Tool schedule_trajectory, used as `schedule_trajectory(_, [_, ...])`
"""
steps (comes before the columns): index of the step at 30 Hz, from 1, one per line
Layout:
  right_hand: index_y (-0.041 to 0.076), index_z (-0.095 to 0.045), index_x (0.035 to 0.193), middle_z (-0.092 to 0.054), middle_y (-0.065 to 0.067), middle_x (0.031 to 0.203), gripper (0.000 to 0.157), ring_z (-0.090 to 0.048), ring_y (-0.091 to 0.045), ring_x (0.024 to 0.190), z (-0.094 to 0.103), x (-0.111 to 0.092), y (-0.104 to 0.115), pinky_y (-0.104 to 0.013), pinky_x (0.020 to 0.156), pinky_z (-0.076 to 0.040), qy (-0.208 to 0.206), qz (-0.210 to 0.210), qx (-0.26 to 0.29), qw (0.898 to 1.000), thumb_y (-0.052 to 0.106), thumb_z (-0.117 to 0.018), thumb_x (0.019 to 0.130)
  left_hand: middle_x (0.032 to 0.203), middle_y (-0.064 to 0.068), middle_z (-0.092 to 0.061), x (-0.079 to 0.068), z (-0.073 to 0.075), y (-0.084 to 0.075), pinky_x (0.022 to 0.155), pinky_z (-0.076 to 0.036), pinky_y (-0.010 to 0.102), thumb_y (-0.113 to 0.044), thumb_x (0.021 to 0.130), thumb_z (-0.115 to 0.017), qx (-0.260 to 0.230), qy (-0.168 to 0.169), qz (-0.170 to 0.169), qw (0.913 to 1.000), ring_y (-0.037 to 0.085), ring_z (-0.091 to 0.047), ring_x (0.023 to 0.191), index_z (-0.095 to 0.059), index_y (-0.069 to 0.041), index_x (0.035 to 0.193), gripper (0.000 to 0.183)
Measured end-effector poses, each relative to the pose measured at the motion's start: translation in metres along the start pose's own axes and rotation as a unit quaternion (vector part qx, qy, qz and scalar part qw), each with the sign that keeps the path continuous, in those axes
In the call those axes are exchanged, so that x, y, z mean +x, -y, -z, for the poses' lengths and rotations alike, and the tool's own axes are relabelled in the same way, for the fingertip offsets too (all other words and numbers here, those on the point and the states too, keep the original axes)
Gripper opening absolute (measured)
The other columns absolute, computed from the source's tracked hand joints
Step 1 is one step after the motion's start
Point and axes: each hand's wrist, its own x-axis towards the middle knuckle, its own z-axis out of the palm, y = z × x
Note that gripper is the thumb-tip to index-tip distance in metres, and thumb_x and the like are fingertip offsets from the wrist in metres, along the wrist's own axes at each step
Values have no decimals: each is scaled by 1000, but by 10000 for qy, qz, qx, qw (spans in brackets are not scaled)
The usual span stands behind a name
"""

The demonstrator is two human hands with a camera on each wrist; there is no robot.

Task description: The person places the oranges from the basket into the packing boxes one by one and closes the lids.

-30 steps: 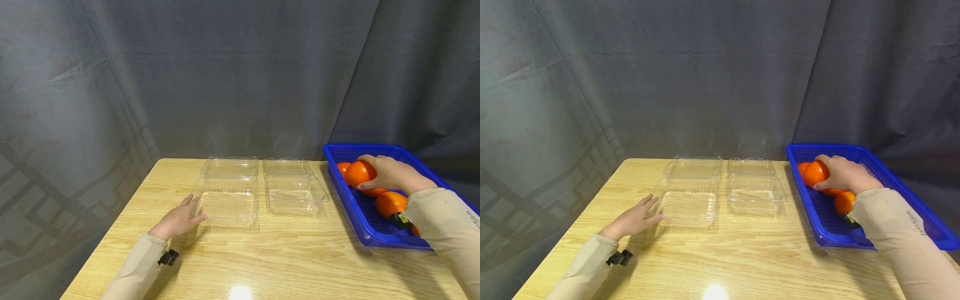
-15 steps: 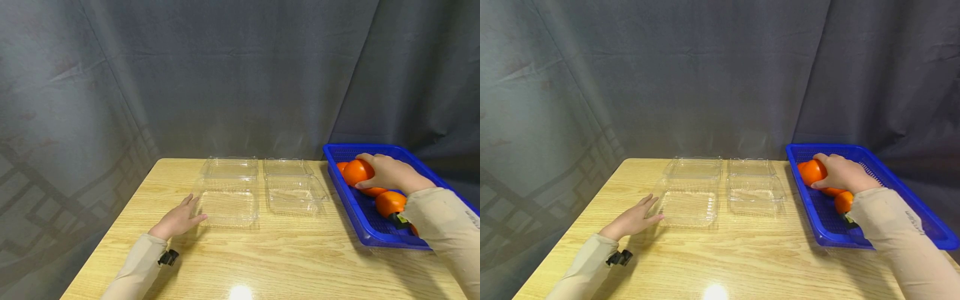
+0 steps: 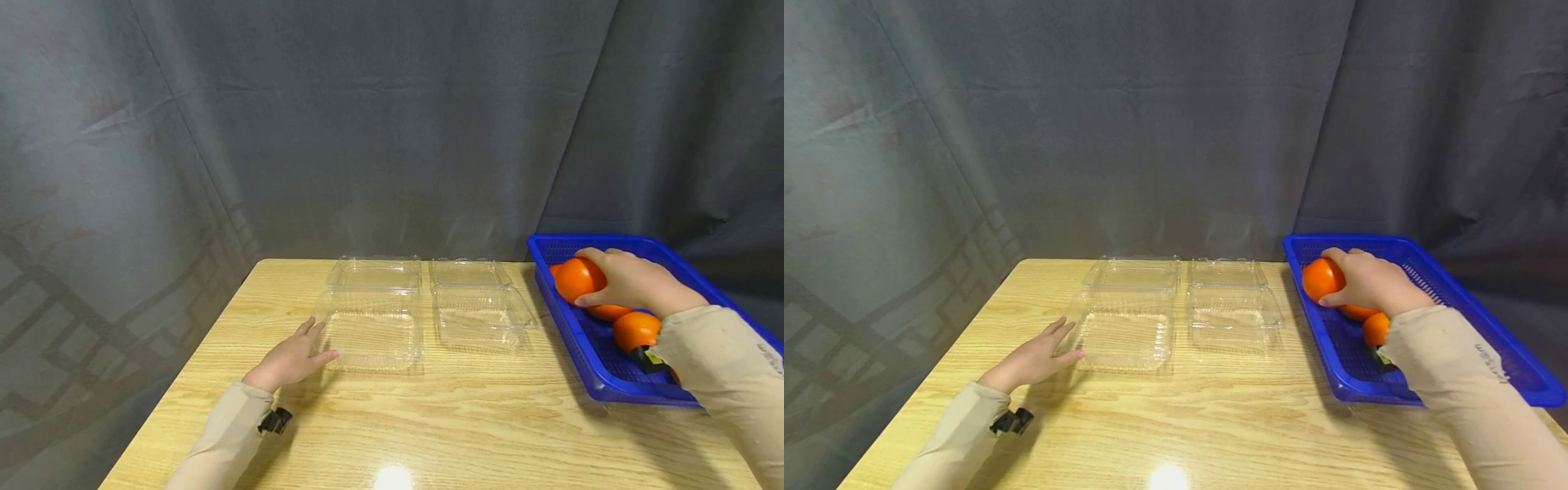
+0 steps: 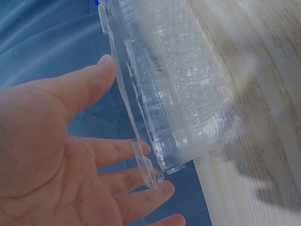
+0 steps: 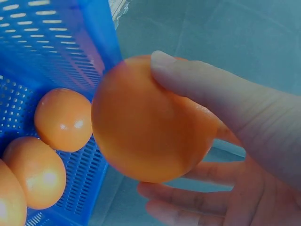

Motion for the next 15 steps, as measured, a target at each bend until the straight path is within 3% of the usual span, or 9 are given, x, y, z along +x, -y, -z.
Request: schedule_trajectory(15, [5, -44, 126, -57, -24, 102, 86, -54, -32, 81, 6, -1, 9, -48, 63, -47, -21, 57, 11, 10000, 57, -72, 65, 147, 29, -15, 0, 0, 0, 96, -37, 58, -45, 91, -47, 26, -10, -34, 10000, 47, -37, 125, -25, 4, 141, 73])
